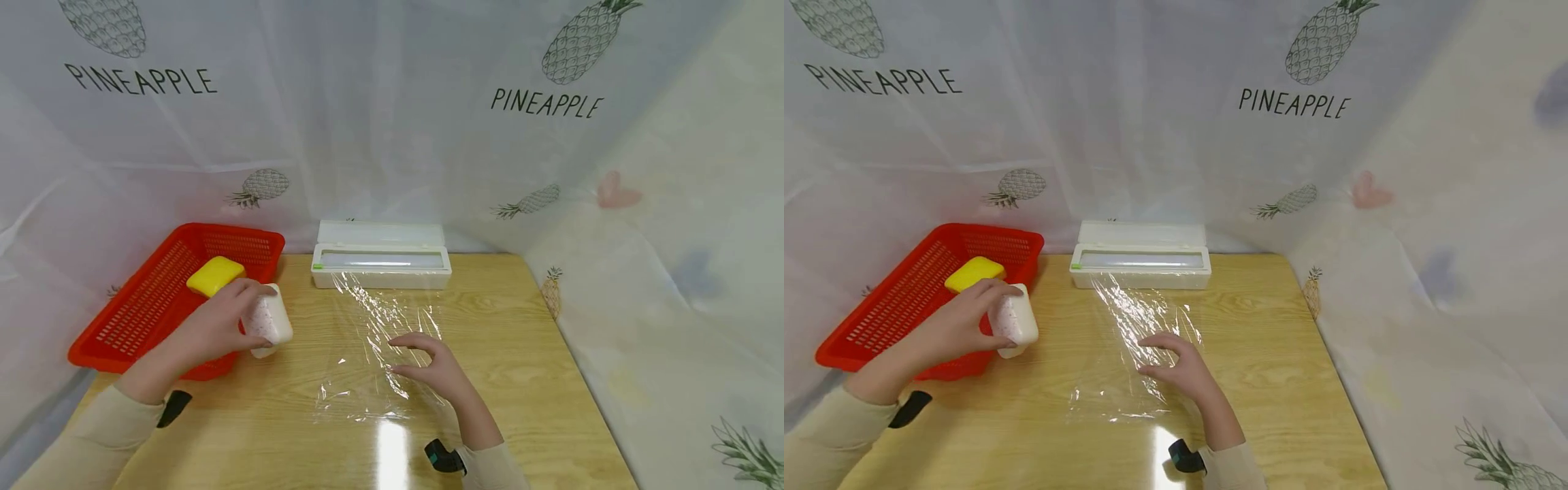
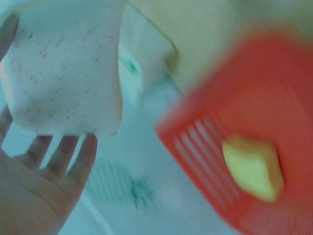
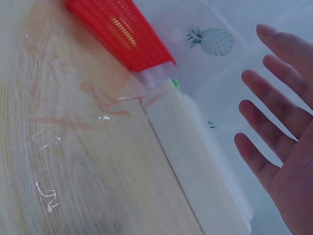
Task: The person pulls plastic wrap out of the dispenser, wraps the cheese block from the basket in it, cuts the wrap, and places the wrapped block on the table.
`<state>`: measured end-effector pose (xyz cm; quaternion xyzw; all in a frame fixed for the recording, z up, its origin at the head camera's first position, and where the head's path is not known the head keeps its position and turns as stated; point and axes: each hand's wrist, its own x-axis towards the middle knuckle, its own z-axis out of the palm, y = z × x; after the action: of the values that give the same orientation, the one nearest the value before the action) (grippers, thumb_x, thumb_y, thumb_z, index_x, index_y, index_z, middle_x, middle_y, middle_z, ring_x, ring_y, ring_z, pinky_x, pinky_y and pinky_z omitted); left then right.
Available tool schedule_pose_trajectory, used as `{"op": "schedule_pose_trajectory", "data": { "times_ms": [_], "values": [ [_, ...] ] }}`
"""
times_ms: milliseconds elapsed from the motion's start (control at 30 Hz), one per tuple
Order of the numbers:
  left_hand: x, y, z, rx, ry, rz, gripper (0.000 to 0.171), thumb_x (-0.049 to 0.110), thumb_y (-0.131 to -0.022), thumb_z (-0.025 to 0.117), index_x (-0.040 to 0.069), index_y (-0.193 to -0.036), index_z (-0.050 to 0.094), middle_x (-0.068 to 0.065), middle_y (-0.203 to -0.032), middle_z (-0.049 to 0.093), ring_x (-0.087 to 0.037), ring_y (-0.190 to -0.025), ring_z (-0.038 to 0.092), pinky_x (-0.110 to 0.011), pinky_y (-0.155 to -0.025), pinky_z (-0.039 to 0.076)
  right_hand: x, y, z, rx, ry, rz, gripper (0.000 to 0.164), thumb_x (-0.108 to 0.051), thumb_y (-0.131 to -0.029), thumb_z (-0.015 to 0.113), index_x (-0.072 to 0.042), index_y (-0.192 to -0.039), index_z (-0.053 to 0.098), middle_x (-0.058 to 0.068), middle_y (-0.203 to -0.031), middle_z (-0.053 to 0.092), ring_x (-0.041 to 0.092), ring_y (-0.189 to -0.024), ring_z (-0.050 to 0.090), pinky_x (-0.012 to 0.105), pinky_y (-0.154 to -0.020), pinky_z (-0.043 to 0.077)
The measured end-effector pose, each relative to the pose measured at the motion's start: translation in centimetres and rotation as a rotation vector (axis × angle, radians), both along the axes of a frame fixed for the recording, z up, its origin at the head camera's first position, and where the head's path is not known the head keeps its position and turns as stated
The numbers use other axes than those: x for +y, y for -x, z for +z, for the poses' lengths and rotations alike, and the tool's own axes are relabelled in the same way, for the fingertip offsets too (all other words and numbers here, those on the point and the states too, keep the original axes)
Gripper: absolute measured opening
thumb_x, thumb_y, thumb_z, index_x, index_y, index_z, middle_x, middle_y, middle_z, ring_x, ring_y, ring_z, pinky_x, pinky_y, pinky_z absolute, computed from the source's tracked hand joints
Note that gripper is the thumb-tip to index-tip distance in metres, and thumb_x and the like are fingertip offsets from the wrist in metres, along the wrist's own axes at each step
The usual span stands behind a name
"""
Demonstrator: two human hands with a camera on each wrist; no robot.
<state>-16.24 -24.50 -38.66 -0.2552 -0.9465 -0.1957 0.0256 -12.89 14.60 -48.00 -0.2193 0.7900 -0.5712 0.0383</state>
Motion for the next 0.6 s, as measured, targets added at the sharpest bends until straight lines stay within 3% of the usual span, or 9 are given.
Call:
{"op": "schedule_pose_trajectory", "data": {
  "times_ms": [167,267,367,500,600],
  "values": [
    [4.8,-1.9,-2.5,-0.01,-0.24,0.031,0.077,0.029,-0.065,0.092,0.008,-0.127,0.051,-0.013,-0.124,0.048,-0.03,-0.11,0.047,-0.052,-0.091,0.046,-0.4,-1.5,0.6,0.069,0.114,-0.047,0.035,0.004,-0.078,0.077,0.0,-0.112,0.07,0.012,-0.117,0.066,0.023,-0.116,0.056,0.041,-0.103,0.04],
    [7.8,-3.2,-4.1,-0.103,-0.44,0.104,0.079,0.027,-0.067,0.091,0.008,-0.129,0.048,-0.013,-0.126,0.046,-0.031,-0.11,0.049,-0.052,-0.089,0.048,-1.4,-2.5,1.4,0.157,0.199,-0.024,0.03,0.011,-0.077,0.075,0.006,-0.105,0.068,0.021,-0.11,0.066,0.024,-0.108,0.06,0.034,-0.099,0.044],
    [10.4,-4.5,-5.5,-0.239,-0.6,0.221,0.079,0.03,-0.071,0.089,0.011,-0.132,0.044,-0.011,-0.13,0.042,-0.032,-0.109,0.049,-0.05,-0.088,0.049,-2.4,-3.7,2.1,0.195,0.241,0.006,0.027,0.011,-0.077,0.074,0.008,-0.102,0.065,0.022,-0.109,0.065,0.022,-0.107,0.061,0.032,-0.098,0.046],
    [13.0,-5.3,-6.9,-0.327,-0.685,0.338,0.076,0.034,-0.074,0.087,0.012,-0.133,0.044,-0.012,-0.131,0.041,-0.033,-0.107,0.05,-0.046,-0.085,0.051,-3.3,-4.3,1.1,0.257,0.182,0.013,0.034,0.006,-0.074,0.08,-0.001,-0.101,0.06,0.016,-0.12,0.063,0.027,-0.112,0.059,0.037,-0.099,0.045],
    [14.4,-5.4,-7.7,-0.344,-0.702,0.372,0.077,0.035,-0.074,0.087,0.012,-0.134,0.044,-0.014,-0.13,0.041,-0.034,-0.106,0.052,-0.043,-0.081,0.052,-3.9,-4.2,-0.5,0.329,0.067,-0.037,0.041,-0.003,-0.072,0.084,-0.009,-0.101,0.056,0.01,-0.125,0.058,0.027,-0.114,0.057,0.04,-0.094,0.049]
  ]
}}
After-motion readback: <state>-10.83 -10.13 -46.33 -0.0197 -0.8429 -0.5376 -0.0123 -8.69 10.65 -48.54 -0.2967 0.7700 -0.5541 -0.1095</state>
